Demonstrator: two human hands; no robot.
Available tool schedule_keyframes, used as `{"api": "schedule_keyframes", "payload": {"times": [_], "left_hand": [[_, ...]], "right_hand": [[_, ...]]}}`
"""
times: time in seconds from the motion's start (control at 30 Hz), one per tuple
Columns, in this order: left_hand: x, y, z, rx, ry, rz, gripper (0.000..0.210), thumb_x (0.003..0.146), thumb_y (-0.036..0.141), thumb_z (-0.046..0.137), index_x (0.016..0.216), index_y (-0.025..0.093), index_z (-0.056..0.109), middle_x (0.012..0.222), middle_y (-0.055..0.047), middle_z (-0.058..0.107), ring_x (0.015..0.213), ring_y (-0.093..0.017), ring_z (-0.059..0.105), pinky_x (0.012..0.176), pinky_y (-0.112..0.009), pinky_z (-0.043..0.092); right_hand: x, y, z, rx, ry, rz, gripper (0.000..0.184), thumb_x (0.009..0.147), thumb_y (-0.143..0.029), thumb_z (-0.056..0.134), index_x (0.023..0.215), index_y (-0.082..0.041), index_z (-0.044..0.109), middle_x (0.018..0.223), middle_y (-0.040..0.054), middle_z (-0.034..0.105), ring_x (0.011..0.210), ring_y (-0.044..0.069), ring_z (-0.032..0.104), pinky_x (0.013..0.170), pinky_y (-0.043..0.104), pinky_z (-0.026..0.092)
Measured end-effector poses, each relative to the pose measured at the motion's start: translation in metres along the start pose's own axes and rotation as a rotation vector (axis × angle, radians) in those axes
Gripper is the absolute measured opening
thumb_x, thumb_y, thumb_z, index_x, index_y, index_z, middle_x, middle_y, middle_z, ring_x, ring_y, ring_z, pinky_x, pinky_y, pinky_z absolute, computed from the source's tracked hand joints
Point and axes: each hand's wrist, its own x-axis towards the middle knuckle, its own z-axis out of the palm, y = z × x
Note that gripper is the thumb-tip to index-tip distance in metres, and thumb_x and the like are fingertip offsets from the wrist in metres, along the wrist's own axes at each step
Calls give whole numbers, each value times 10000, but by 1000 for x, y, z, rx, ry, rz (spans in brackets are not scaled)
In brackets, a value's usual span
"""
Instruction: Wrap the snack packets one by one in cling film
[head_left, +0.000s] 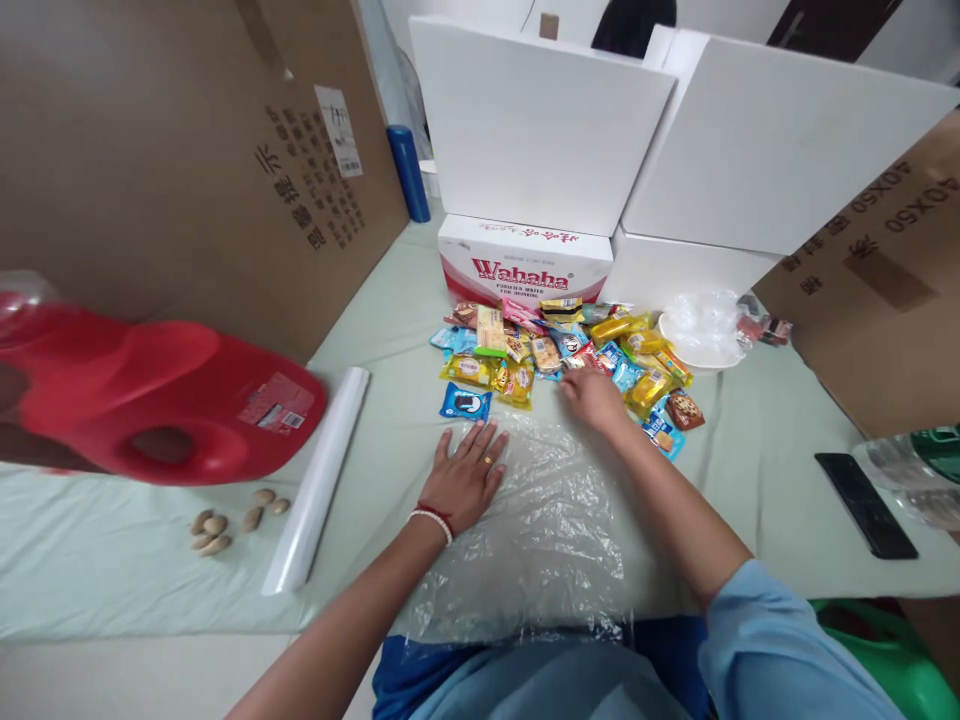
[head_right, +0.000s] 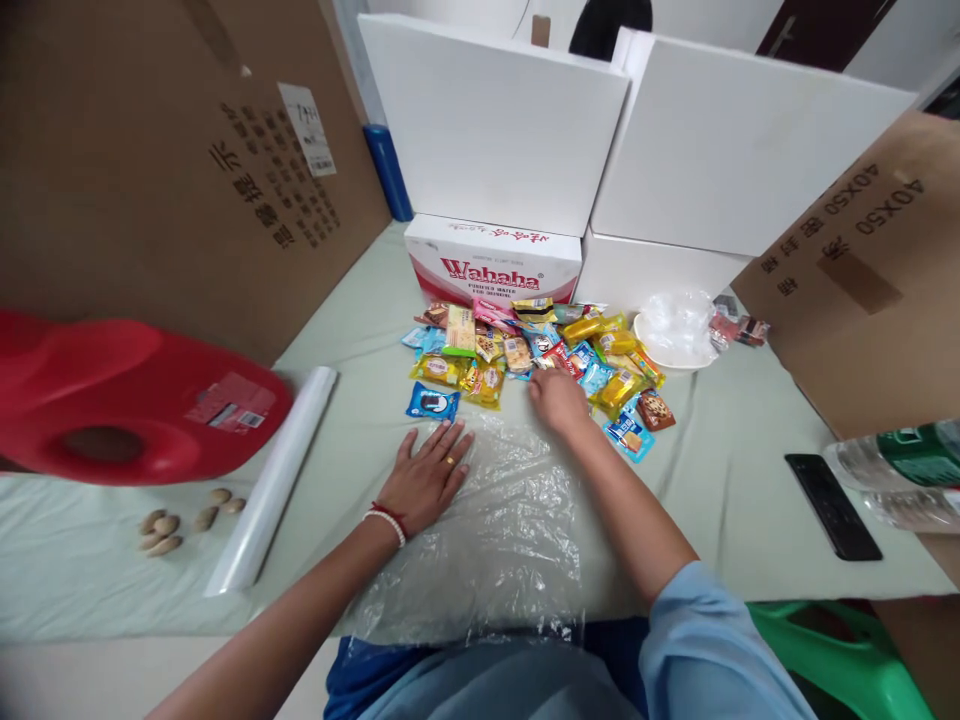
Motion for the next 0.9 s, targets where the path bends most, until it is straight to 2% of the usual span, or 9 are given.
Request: {"api": "schedule_keyframes", "payload": {"times": [0.13, 0.2, 0.3, 0.4, 0.5, 0.6, 0.7, 0.8, 0.9], "left_hand": [[0, -1, 1, -9, 16, -1, 517, 1079, 394, 339, 1576, 278, 423, 1675, -84, 354, 1572, -264, 292, 1284, -638, 117], [0, -1, 1, -11, 21, 0, 515, 1079, 397, 337, 1573, 284, 428, 1676, -79, 355, 1574, -261, 287, 1284, -635, 118], [0, -1, 1, -20, 26, 2, 513, 1075, 402, 349, 1568, 290, 437, 1673, -80, 361, 1569, -263, 300, 1284, -635, 127], [0, 0, 0, -22, 32, 0, 512, 1066, 395, 374, 1563, 294, 444, 1667, -77, 375, 1563, -268, 313, 1282, -638, 143], [0, 0, 1, -28, 34, -5, 510, 1059, 392, 392, 1558, 303, 450, 1666, -63, 381, 1560, -269, 319, 1282, -642, 157], [0, -1, 2, -44, 40, -6, 513, 1062, 394, 383, 1561, 293, 443, 1672, -58, 372, 1563, -265, 311, 1282, -646, 156], [0, -1, 3, -61, 46, -3, 516, 1068, 403, 367, 1568, 289, 429, 1677, -55, 362, 1568, -257, 298, 1282, -651, 144], [0, -1, 4, -67, 54, -3, 516, 1070, 408, 359, 1568, 292, 424, 1677, -51, 365, 1565, -254, 303, 1281, -652, 141], [0, -2, 4, -63, 72, -2, 510, 1063, 392, 376, 1563, 309, 436, 1667, -48, 386, 1558, -257, 320, 1285, -629, 150]], "right_hand": [[19, -50, 22, 107, -55, 153, 677, 1033, -686, 329, 1292, -131, 618, 1169, 205, 732, 1078, 324, 690, 894, 380, 480], [25, -67, 30, 129, -65, 201, 795, 975, -780, 360, 1314, -93, 571, 1191, 243, 717, 1093, 349, 696, 881, 389, 498], [30, -75, 36, 154, -79, 204, 741, 943, -731, 509, 1320, -95, 546, 1214, 249, 708, 1096, 347, 700, 856, 377, 510], [31, -59, 34, 247, -87, 203, 525, 925, -506, 643, 1294, -137, 584, 1144, 174, 744, 979, 289, 712, 792, 334, 503], [26, -24, 27, 333, -65, 158, 368, 854, -357, 686, 1169, -168, 668, 1024, 94, 757, 865, 227, 684, 749, 299, 485], [15, 16, 14, 373, -55, 138, 265, 780, -334, 699, 993, -178, 710, 882, 51, 732, 788, 204, 648, 721, 292, 474], [-2, 42, -4, 484, -41, 149, 317, 753, -428, 713, 950, -180, 700, 819, 45, 710, 744, 209, 620, 674, 297, 468], [-29, 38, -25, 685, -73, 38, 413, 809, -503, 684, 1086, -197, 670, 953, 56, 724, 822, 224, 647, 735, 319, 508], [-66, 8, -33, 663, -99, -218, 331, 884, -442, 664, 1145, -238, 657, 1092, 64, 711, 983, 243, 660, 907, 367, 520]]}}
